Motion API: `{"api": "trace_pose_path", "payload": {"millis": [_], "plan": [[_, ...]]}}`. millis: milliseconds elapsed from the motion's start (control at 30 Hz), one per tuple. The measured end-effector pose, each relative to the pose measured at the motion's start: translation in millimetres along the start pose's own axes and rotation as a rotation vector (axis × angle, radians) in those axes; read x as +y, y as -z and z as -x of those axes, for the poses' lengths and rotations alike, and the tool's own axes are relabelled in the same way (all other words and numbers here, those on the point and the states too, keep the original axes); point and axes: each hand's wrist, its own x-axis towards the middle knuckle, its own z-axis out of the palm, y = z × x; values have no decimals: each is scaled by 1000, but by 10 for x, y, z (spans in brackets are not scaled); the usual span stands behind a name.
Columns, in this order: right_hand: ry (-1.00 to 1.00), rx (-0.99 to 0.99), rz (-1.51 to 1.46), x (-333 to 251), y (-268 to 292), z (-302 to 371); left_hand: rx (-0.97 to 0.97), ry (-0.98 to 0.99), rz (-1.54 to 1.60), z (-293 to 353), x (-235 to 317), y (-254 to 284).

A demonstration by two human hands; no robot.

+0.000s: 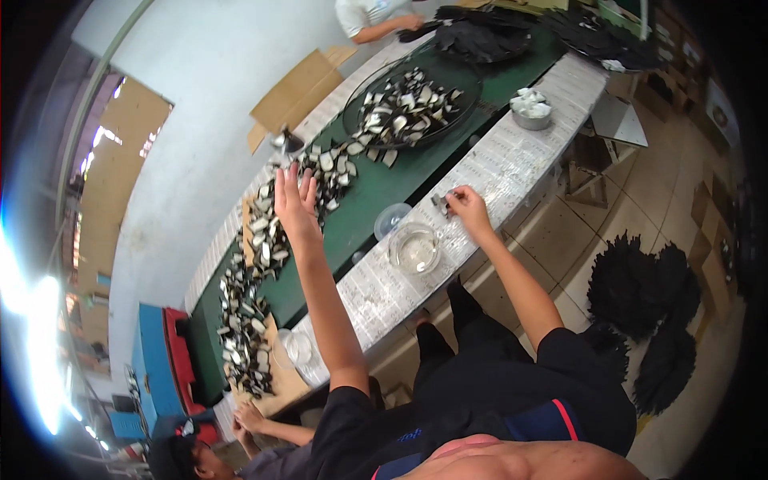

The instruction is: Assembling and gluing small components of a shoe.

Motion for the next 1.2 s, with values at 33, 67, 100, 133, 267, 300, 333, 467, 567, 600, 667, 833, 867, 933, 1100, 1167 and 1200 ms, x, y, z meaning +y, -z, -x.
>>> {"api": "trace_pose_path", "payload": {"millis": [33,67,100,133,267,300,333,467,567,600,667,833,867,933,1100,1167,1200], "plan": [[-2,17,-30,4,-15,-1,-40,6,-70,-145,4,-158],[1,12,-17,-1,10,4,-115,-37,-176,-215,-16,-314],[27,15,-3,-3,38,3,-186,-82,-283,-260,-34,-448],[34,15,5,0,52,1,-245,-104,-381,-273,-90,-496],[35,28,6,1,144,13,-429,-60,-710,-191,-605,-304],[30,33,-2,-7,179,19,-455,-4,-780,-177,-794,-140],[47,16,46,-52,133,20,-450,-14,-852,-238,-1020,220],[48,9,57,35,71,-23,-399,16,-1150,-361,-1580,1376],[30,0,24,15,70,-25,-291,23,-1409,-603,-1601,2121],[22,5,21,24,93,-27,-271,21,-1437,-697,-1578,2227],[17,42,47,79,139,-33,-210,-1,-1452,-930,-1493,2350],[-47,38,65,-60,8,-47,-115,-114,-1394,-1315,-1308,2361],[-46,16,10,-63,-14,-56,-84,-149,-1332,-1349,-1354,2351],[-66,16,15,-85,6,-34,-61,-66,-1306,-1222,-1578,2114],[-72,8,-42,-111,-41,-14,-223,-249,-1301,-639,-2062,2053],[-65,-12,-40,-97,-96,-16,-239,-265,-1226,-354,-2201,2173],[-65,-18,-34,-80,-113,-17,-235,-192,-1270,-232,-2282,2235]]}}
